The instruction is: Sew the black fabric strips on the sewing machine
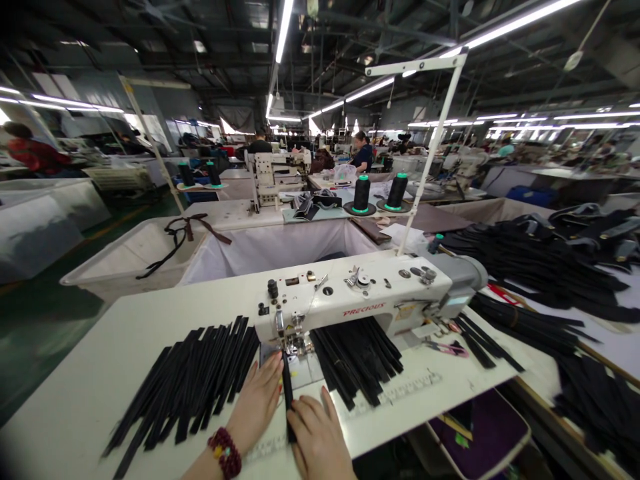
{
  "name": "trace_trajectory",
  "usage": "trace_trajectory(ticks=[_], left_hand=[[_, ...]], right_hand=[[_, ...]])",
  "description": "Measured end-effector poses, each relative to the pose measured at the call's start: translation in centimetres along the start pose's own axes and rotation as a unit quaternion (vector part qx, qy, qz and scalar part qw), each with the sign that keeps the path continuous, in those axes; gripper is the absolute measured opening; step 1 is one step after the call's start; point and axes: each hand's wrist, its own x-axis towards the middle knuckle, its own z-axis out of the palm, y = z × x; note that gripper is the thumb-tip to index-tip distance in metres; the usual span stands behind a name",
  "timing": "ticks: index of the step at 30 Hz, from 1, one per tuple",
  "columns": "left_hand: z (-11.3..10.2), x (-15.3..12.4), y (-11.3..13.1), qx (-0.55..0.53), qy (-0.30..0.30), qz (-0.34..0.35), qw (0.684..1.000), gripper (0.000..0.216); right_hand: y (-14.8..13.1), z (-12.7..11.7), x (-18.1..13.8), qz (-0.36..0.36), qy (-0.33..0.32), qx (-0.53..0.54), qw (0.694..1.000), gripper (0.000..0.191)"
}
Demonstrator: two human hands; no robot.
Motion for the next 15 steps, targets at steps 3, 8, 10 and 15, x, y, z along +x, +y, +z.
trace_trajectory(ticks=[3,8,10,15], left_hand=[[-0.1,0.2,0.1,0.001,-0.009,-0.002,1.0,0.049],[-0.7,0.6,0.3,-0.014,-0.023,-0.016,1.0,0.046],[-1.0,0.5,0.4,-0.024,-0.025,-0.015,0.999,0.045],[-1.8,-0.5,0.8,-0.025,-0.036,0.005,0.999,0.046]], right_hand=[[-0.3,-0.3,0.2,0.011,-0.004,0.003,1.0,0.049],[-0.9,-1.2,0.7,0.038,-0.031,0.002,0.999,0.046],[-1.1,-1.7,0.6,0.03,-0.027,0.001,0.999,0.041],[-1.3,-2.3,-1.0,-0.035,0.01,-0.022,0.999,0.03]])
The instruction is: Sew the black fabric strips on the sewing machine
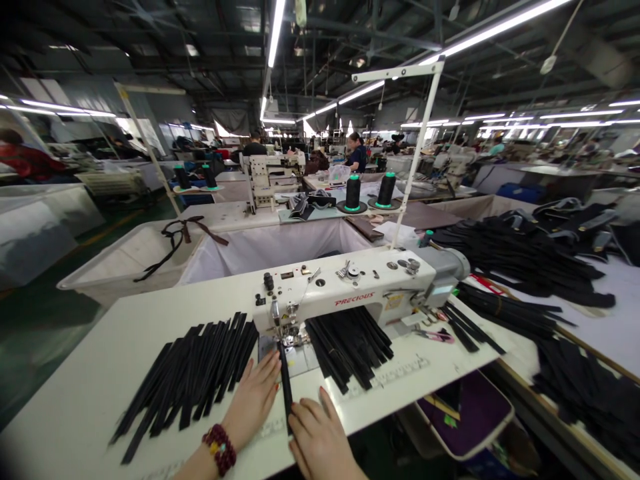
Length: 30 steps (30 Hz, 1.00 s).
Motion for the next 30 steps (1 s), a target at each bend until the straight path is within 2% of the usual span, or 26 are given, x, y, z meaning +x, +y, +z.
trace_trajectory(ticks=[5,12,15,20,30], left_hand=[[-0.3,-0.2,0.1,0.006,-0.006,0.013,1.0,0.047],[0.2,0.2,-0.5,0.004,0.007,0.015,1.0,0.045],[0.5,0.5,-1.0,0.003,0.006,0.012,1.0,0.047],[1.1,0.8,-1.7,0.013,0.02,0.018,1.0,0.047],[1.9,1.3,-2.6,0.019,0.054,0.037,0.998,0.045]], right_hand=[[0.2,0.0,-0.5,-0.03,0.037,-0.026,0.999,0.024],[0.3,-0.1,1.1,-0.012,0.03,-0.01,0.999,0.022],[0.6,0.4,1.5,0.003,0.021,0.004,1.0,0.022],[1.2,1.9,2.1,0.025,0.051,0.017,0.998,0.022],[2.9,3.4,3.7,0.028,0.019,0.008,0.999,0.022]])
